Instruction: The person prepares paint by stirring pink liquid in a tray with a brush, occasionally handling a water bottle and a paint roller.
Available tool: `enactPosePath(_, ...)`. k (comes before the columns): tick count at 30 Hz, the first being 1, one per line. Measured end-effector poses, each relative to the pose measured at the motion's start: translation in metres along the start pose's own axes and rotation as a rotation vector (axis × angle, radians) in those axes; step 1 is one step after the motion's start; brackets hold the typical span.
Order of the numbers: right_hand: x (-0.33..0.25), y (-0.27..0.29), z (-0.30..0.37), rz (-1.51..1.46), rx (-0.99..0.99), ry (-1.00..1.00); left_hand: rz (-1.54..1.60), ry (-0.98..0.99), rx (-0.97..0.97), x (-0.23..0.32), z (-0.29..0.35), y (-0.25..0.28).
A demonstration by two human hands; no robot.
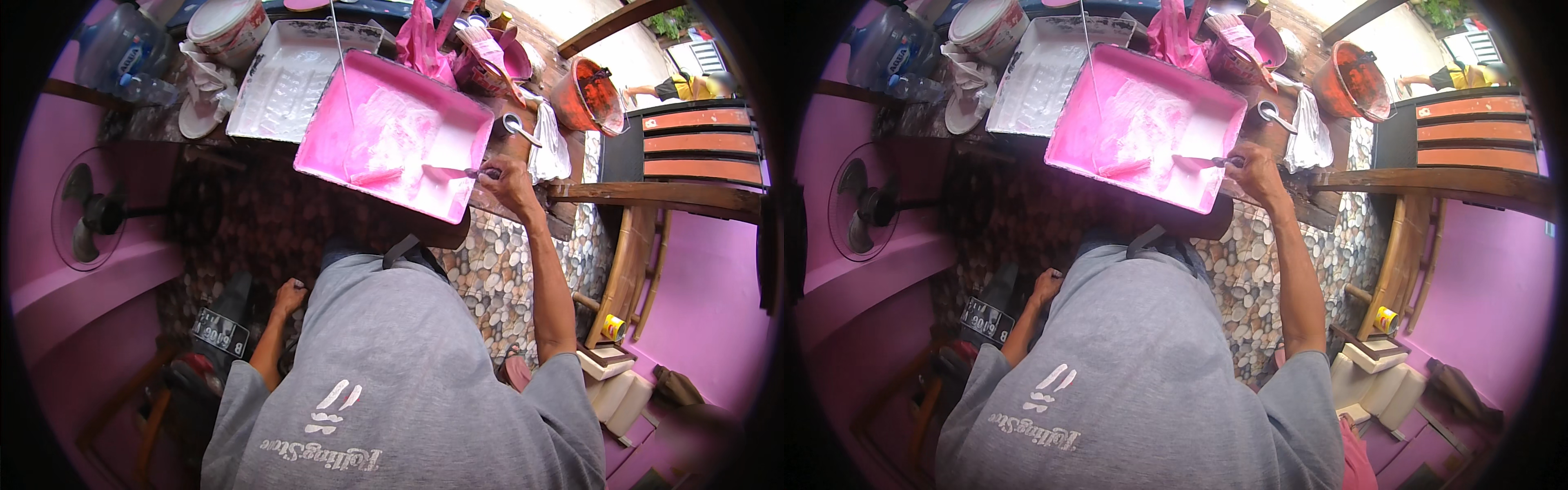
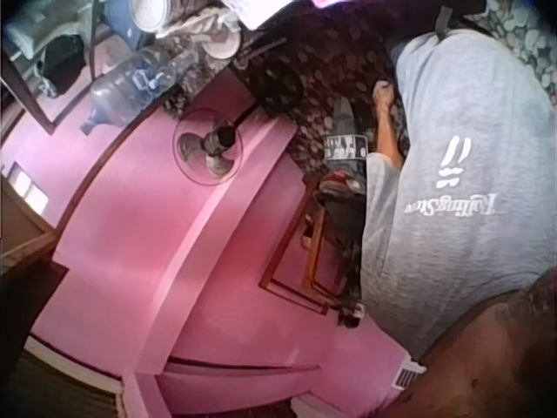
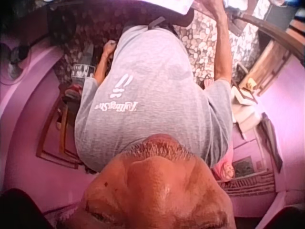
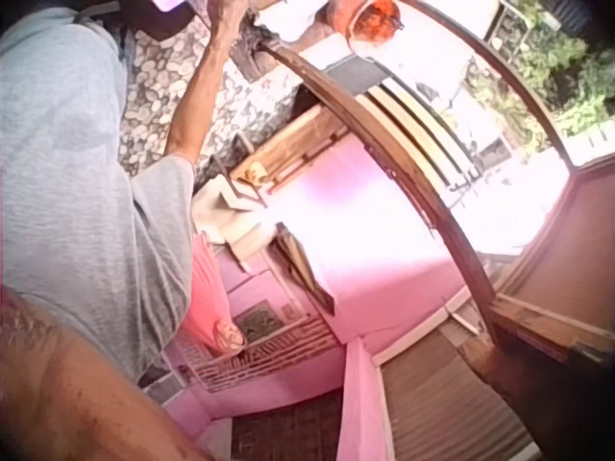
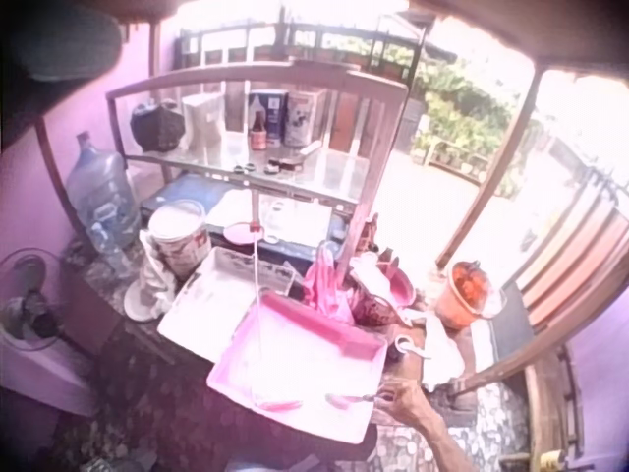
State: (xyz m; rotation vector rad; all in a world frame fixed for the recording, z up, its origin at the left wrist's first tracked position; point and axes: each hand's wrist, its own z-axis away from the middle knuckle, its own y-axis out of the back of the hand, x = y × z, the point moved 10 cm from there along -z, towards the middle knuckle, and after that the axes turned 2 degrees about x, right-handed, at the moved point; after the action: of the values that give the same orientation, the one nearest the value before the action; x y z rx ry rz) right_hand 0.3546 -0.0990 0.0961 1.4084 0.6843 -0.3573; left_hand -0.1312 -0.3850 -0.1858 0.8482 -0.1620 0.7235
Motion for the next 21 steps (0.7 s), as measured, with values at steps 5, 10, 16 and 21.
enactPosePath(5,0.027,0.016,-0.008,0.001,0.098,-0.117,0.023,0.039,-0.026,-0.007,0.0,-0.003)
enactPosePath(10,0.029,0.007,-0.014,0.001,0.122,-0.108,0.016,0.037,-0.032,-0.003,0.0,0.0)
enactPosePath(16,0.012,0.02,-0.026,0.266,0.209,0.034,0.046,0.033,-0.005,0.003,0.0,0.005)
enactPosePath(21,0.002,-0.011,-0.023,0.405,0.078,0.082,0.029,0.018,-0.024,0.006,-0.006,0.002)
